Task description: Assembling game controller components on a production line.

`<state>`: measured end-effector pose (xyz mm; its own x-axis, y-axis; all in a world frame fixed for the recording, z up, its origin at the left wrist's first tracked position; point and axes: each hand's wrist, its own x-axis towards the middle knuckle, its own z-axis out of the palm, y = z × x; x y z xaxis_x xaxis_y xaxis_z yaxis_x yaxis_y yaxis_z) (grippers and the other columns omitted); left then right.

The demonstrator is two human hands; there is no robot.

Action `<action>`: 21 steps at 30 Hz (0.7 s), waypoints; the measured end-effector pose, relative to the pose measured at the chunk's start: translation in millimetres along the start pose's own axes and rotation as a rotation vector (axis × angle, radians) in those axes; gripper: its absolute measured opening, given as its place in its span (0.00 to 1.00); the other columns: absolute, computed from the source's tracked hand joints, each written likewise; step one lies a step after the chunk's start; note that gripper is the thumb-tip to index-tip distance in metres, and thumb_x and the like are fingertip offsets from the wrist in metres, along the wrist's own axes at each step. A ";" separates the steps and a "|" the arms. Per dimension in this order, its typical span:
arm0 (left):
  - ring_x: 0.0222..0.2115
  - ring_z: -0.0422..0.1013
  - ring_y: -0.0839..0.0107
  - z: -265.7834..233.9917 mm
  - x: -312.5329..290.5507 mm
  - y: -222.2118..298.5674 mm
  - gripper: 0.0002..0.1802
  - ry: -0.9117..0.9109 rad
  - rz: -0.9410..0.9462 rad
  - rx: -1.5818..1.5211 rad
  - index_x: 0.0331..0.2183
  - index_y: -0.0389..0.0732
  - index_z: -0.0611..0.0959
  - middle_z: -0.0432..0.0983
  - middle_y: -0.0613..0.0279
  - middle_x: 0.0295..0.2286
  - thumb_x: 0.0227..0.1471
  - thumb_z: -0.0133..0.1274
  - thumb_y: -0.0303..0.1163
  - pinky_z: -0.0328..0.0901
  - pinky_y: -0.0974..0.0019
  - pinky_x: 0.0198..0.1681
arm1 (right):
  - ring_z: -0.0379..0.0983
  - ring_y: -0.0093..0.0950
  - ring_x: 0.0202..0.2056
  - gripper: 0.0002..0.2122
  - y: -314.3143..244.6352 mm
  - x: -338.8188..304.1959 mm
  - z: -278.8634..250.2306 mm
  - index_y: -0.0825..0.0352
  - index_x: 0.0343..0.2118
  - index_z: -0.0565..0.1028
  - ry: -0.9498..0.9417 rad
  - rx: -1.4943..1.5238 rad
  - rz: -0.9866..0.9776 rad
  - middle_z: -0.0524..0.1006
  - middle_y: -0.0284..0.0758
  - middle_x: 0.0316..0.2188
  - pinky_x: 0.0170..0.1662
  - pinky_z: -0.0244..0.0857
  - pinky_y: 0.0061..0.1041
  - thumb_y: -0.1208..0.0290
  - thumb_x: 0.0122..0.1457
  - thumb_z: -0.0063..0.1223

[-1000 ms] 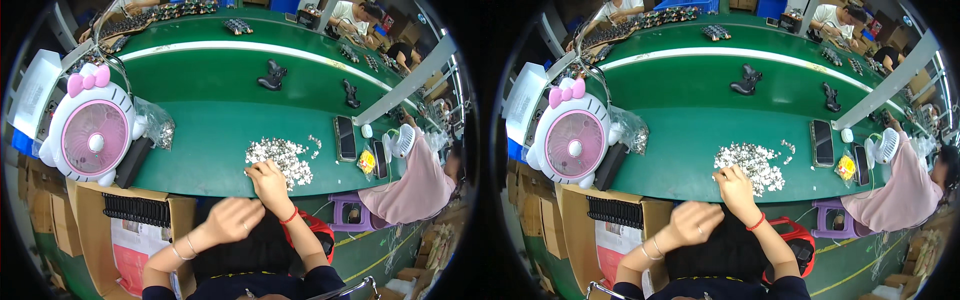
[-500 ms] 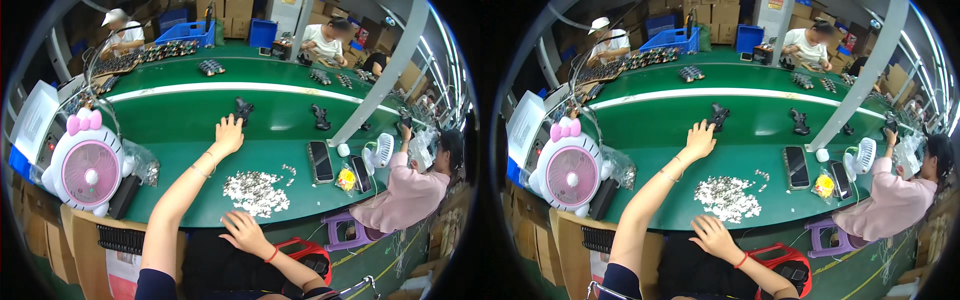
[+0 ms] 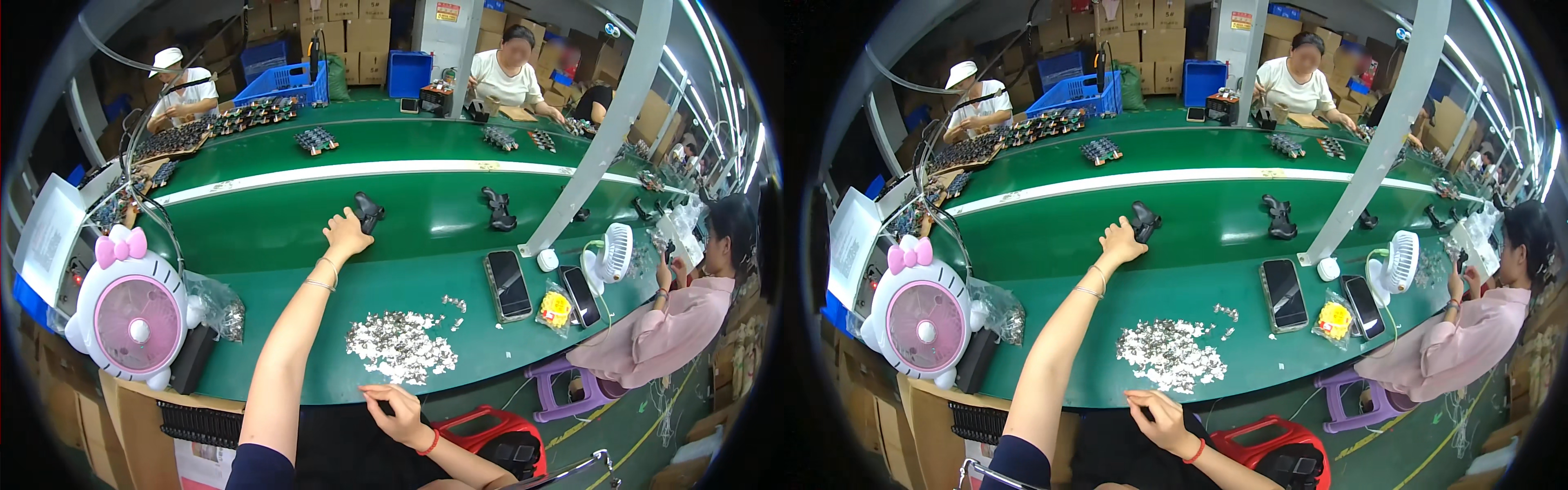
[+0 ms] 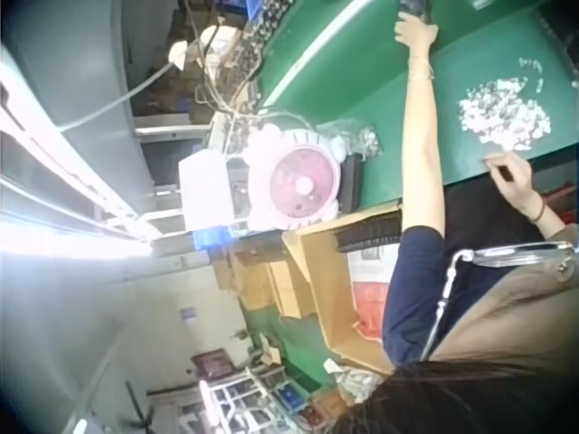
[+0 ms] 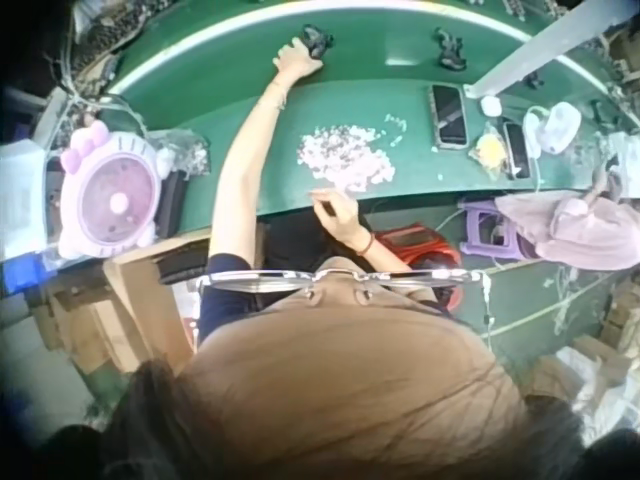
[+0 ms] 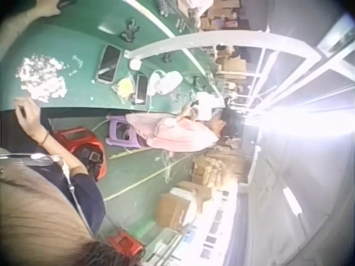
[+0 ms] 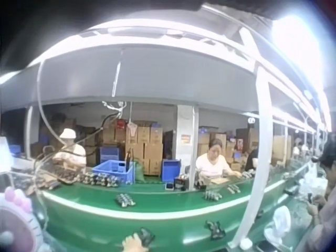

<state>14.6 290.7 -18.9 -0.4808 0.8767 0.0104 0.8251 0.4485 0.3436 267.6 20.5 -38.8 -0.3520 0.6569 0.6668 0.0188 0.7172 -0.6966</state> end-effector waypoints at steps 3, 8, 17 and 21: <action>0.56 0.63 0.44 -19.0 -4.8 -4.2 0.51 -0.070 -0.121 -0.146 0.58 0.31 0.67 0.69 0.42 0.53 0.38 0.66 0.50 0.58 0.42 0.59 | 0.82 0.31 0.30 0.05 -11.1 6.8 -6.2 0.73 0.31 0.78 0.022 0.084 0.123 0.84 0.41 0.33 0.35 0.75 0.23 0.87 0.53 0.62; 0.49 0.68 0.53 -44.4 -31.0 -56.5 0.42 -0.054 -0.067 -0.894 0.54 0.34 0.71 0.73 0.48 0.48 0.43 0.56 0.53 0.59 0.57 0.56 | 0.77 0.30 0.28 0.06 -20.2 13.1 -8.5 0.71 0.34 0.81 0.036 0.010 0.138 0.80 0.38 0.29 0.31 0.71 0.25 0.86 0.53 0.62; 0.35 0.62 0.77 -117.8 -223.5 -77.0 0.36 -0.080 0.047 -1.652 0.61 0.37 0.70 0.69 0.65 0.35 0.51 0.50 0.37 0.57 0.73 0.40 | 0.73 0.31 0.29 0.13 -27.9 9.6 -12.0 0.66 0.39 0.84 0.000 -0.084 0.140 0.77 0.35 0.28 0.33 0.67 0.28 0.87 0.52 0.60; 0.39 0.63 0.77 -116.1 -292.8 -96.5 0.40 -0.225 0.004 -1.740 0.60 0.30 0.68 0.70 0.63 0.37 0.50 0.51 0.42 0.59 0.72 0.44 | 0.72 0.28 0.27 0.12 -37.3 9.6 -2.2 0.67 0.39 0.84 0.018 -0.089 0.104 0.78 0.35 0.27 0.30 0.65 0.24 0.86 0.51 0.63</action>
<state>41.4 -29.5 53.9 -0.3092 0.9495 -0.0529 -0.4954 -0.1134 0.8612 265.6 0.5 -5.8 -0.3269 0.7325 0.5972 0.1375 0.6620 -0.7368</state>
